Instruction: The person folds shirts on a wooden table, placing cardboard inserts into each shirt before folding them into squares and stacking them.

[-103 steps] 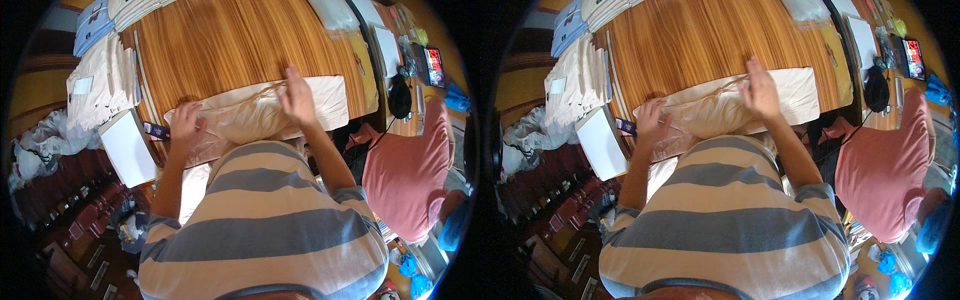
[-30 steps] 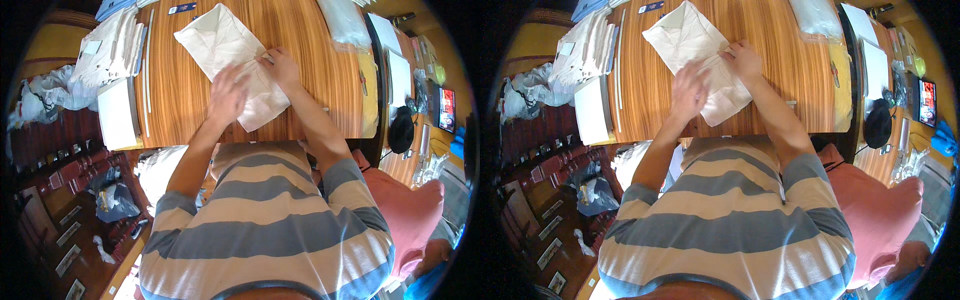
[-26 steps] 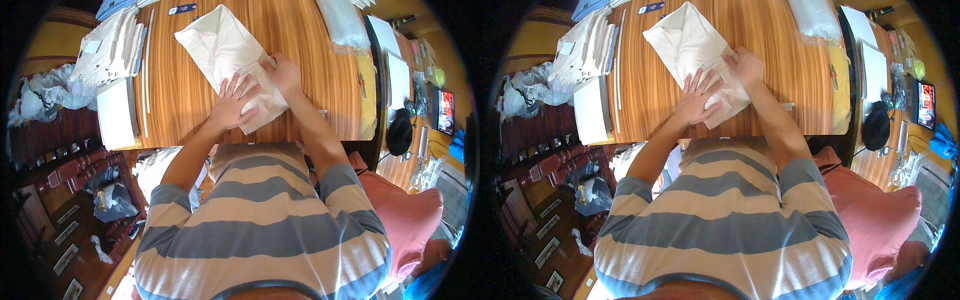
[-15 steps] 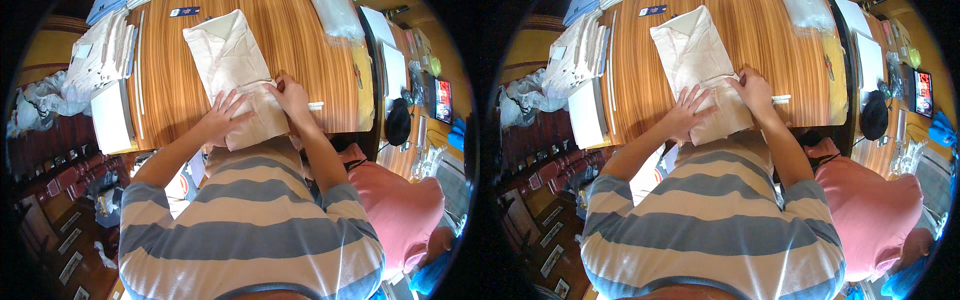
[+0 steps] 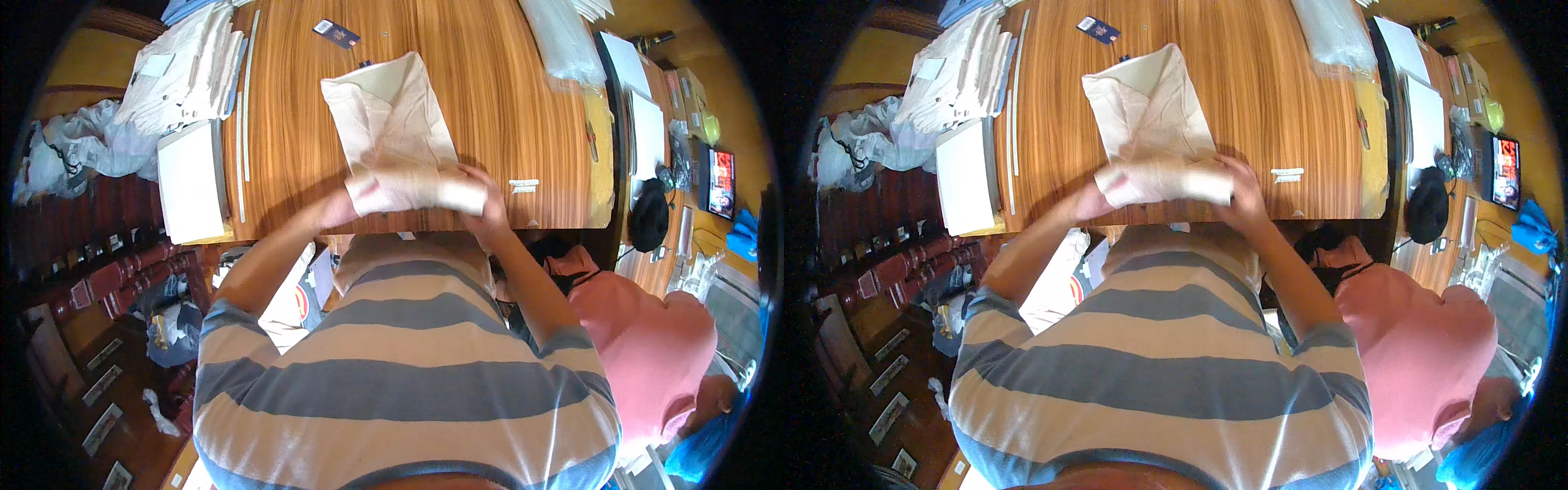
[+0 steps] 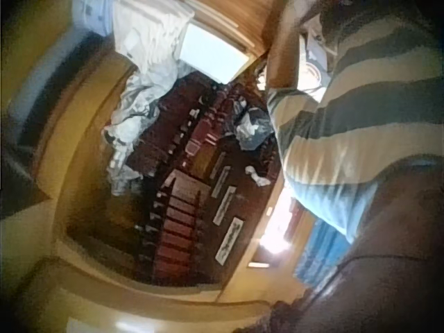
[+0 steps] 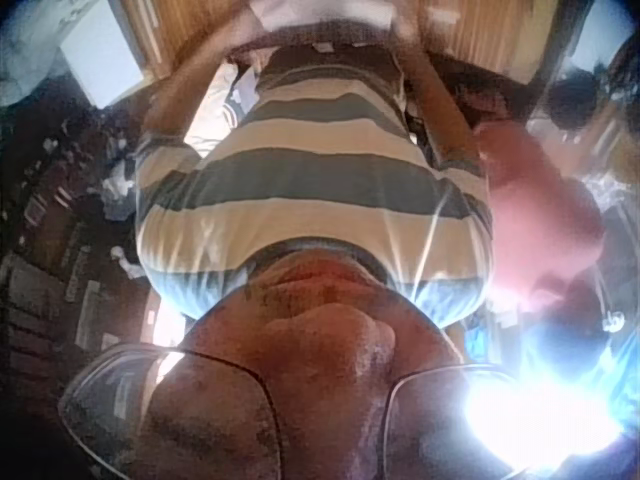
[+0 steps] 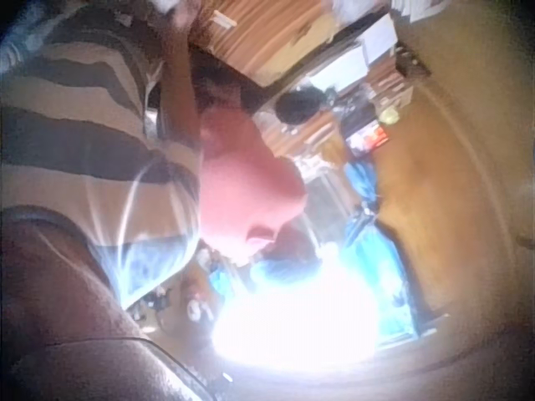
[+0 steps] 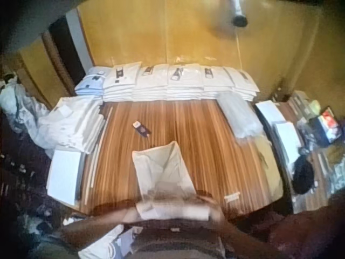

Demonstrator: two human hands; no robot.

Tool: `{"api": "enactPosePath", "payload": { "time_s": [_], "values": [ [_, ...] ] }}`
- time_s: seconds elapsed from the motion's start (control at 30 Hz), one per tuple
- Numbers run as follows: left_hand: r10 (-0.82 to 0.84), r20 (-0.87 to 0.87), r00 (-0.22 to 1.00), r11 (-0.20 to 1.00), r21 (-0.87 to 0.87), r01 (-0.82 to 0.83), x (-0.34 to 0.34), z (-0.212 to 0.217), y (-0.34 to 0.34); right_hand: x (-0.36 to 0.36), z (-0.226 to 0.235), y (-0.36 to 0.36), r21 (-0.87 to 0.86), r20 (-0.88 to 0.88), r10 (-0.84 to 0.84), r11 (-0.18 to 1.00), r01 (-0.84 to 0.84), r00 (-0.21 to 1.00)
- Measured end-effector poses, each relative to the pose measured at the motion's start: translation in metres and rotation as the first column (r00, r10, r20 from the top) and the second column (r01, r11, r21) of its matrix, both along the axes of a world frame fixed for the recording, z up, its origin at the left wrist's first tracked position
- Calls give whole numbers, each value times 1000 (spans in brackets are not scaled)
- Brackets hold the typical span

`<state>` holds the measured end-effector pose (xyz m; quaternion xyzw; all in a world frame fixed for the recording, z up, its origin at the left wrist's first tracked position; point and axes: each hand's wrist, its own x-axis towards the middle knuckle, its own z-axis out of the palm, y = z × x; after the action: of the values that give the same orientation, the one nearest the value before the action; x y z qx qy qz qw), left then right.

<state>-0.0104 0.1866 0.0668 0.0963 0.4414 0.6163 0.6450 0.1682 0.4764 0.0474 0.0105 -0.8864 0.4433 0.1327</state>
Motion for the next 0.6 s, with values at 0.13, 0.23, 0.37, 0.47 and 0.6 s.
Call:
{"api": "enactPosePath", "payload": {
  "time_s": [0.13,0.23,0.37,0.47,0.6],
  "values": [
    [320,246,915,946,-138,-294,-67,-17,15,-109,1,2,-427,251,-122,876,223,960],
    [398,240,885,911,-221,-350,-83,-21,28,-149,-13,15,-67,437,-282,937,343,854],
    [429,-17,903,846,-343,-408,-71,-23,38,-144,-20,0,7,305,-394,911,412,867],
    [526,-369,766,675,-365,-641,-56,-28,43,-144,-7,-1,27,407,-359,924,382,840],
    [321,-863,390,650,-99,-753,-60,-37,55,-162,-10,4,55,292,-373,926,373,881]
  ]
}}
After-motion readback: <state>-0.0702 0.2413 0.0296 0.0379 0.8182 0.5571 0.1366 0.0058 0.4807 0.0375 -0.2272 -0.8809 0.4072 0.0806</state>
